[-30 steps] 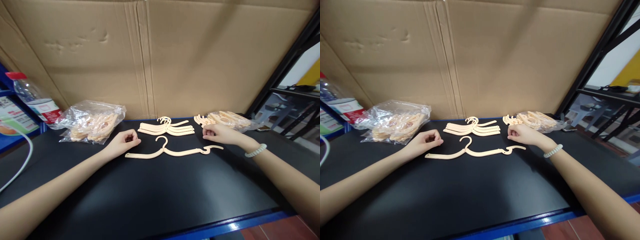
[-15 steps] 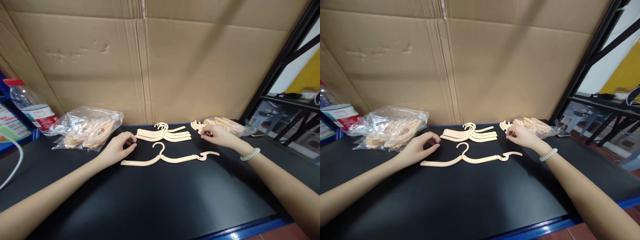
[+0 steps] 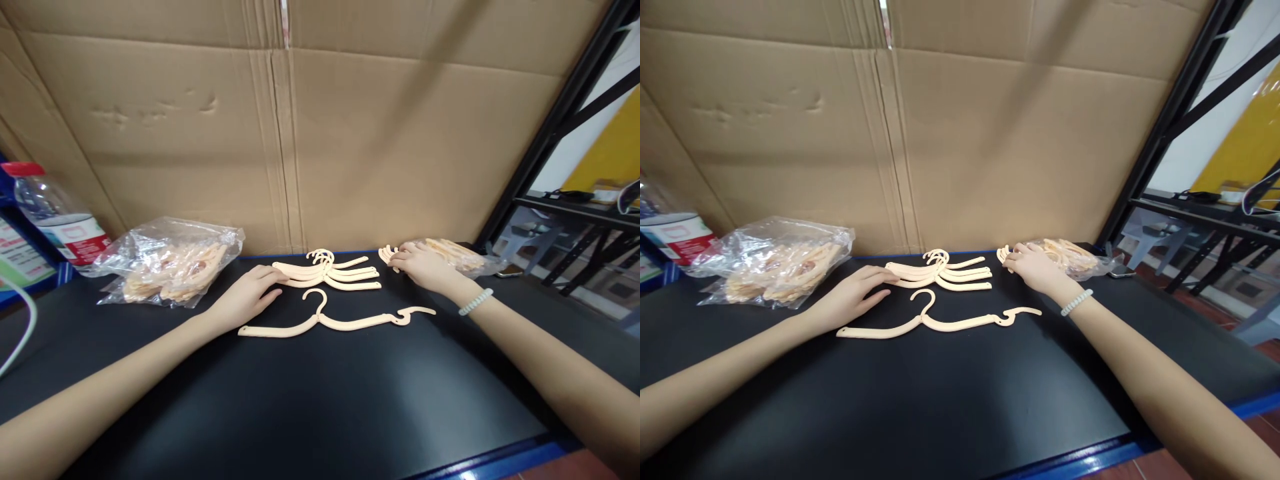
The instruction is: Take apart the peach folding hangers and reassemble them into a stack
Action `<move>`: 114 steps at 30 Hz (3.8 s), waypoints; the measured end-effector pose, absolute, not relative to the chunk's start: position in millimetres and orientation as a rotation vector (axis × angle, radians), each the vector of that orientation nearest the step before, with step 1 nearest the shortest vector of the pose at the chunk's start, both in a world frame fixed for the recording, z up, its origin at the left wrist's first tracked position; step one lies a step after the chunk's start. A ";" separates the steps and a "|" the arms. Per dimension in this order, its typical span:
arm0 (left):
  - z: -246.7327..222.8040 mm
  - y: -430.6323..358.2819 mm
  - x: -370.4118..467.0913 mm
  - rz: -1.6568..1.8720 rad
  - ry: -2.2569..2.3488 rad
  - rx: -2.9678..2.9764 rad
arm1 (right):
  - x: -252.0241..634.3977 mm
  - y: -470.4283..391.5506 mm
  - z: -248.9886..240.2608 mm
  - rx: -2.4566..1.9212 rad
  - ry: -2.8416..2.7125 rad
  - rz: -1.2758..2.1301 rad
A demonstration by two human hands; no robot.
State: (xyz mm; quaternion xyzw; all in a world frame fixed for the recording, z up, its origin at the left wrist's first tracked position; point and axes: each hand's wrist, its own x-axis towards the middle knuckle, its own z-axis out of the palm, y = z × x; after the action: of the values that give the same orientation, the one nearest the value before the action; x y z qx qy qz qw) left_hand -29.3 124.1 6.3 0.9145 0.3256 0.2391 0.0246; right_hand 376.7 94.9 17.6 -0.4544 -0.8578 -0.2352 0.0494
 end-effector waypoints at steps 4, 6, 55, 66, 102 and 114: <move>3.2 126.8 -28.9 0.764 1.020 2.822 | 376.4 99.0 13.6 -1.369 -2.605 -0.709; 2.8 127.1 -28.8 0.770 1.024 2.818 | 376.9 99.9 12.3 -1.338 -2.614 -0.700; -1.3 83.6 -24.3 1.071 1.095 2.332 | 314.3 54.6 7.9 -0.968 -1.119 1.318; -2.7 83.7 -23.8 1.016 1.073 2.339 | 317.1 52.3 12.1 -0.971 -1.254 1.434; 2.3 78.3 -20.7 1.078 1.070 2.479 | 303.0 41.6 17.9 -1.090 -1.222 1.428; 2.1 77.8 -20.4 1.029 1.028 2.418 | 307.7 47.1 15.4 -1.019 -1.158 1.343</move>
State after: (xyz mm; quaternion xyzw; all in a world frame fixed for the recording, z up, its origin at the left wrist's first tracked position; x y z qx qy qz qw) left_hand -20.4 77.8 2.1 0.8460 0.3595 0.3601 0.1591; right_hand 307.7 47.1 15.4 -0.4251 -0.4834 0.5605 0.5210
